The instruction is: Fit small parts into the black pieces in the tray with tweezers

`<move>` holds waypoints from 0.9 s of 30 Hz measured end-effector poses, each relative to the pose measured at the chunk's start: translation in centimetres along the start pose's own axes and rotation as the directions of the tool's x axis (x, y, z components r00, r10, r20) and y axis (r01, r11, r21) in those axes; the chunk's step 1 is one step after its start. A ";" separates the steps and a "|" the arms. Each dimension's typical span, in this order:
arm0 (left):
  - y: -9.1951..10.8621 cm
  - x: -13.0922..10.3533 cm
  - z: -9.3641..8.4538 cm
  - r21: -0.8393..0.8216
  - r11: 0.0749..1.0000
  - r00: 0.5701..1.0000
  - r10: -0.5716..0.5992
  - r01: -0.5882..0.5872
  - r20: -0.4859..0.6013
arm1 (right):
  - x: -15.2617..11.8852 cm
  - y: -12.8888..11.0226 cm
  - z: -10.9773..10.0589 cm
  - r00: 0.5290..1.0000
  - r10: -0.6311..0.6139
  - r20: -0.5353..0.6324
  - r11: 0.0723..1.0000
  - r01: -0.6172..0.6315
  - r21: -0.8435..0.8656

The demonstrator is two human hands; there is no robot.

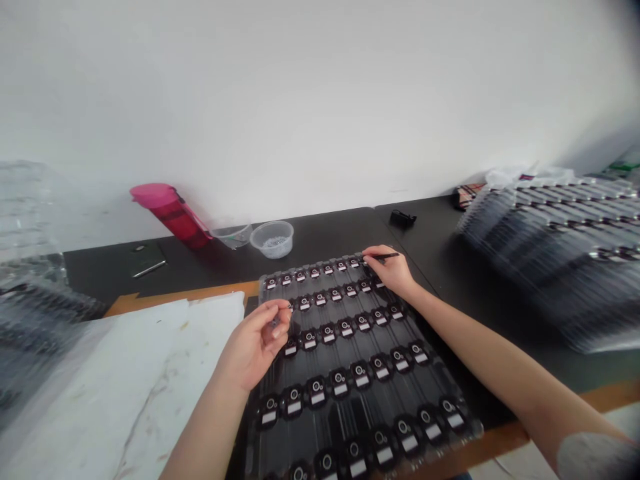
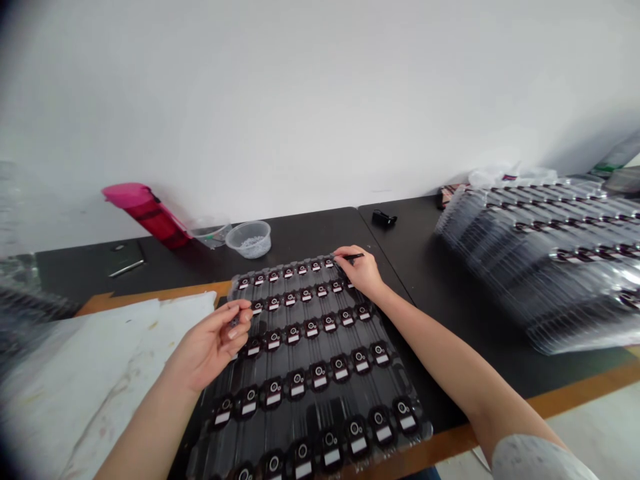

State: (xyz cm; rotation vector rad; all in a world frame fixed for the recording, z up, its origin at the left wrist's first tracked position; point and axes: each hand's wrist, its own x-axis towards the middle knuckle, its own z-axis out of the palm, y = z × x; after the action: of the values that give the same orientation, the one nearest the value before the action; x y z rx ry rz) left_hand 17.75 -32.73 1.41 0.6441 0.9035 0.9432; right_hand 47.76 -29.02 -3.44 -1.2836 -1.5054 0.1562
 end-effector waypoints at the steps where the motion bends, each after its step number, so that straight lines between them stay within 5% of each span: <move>1: 0.0 0.0 0.0 -0.001 1.000 1.000 0.002 -0.002 0.001 | 0.1 0.0 -0.1 1.000 0.003 -0.008 1.000 -0.003 0.004; 7: -0.2 -0.3 0.4 -0.041 0.999 1.000 -0.011 0.012 0.014 | 0.2 -3.5 -0.8 0.996 0.078 -0.043 0.988 -0.072 0.138; 10: -0.3 -0.3 0.7 -0.051 0.998 0.999 -0.029 0.030 0.037 | 0.2 -7.8 -0.9 0.980 0.091 0.177 0.931 -0.147 0.335; 15: -0.5 -0.4 0.8 -0.037 0.999 0.997 -0.028 0.031 0.067 | -0.6 -13.4 0.7 0.903 -0.152 0.402 0.895 -0.047 0.444; 20: -0.5 -0.5 0.8 -0.062 0.997 0.994 -0.037 0.043 0.100 | -1.6 -14.2 2.7 0.866 -0.245 0.437 0.896 0.030 0.443; 27: -0.6 -0.6 0.9 -0.040 0.998 0.990 -0.033 0.039 0.136 | -1.7 -13.7 3.0 0.872 -0.257 0.418 0.893 0.048 0.448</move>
State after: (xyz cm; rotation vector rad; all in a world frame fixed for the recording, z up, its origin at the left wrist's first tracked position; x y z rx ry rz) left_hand 18.60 -33.58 1.61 0.6449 0.7704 0.8736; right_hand 36.67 -34.35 3.54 -0.7896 -1.8481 0.6959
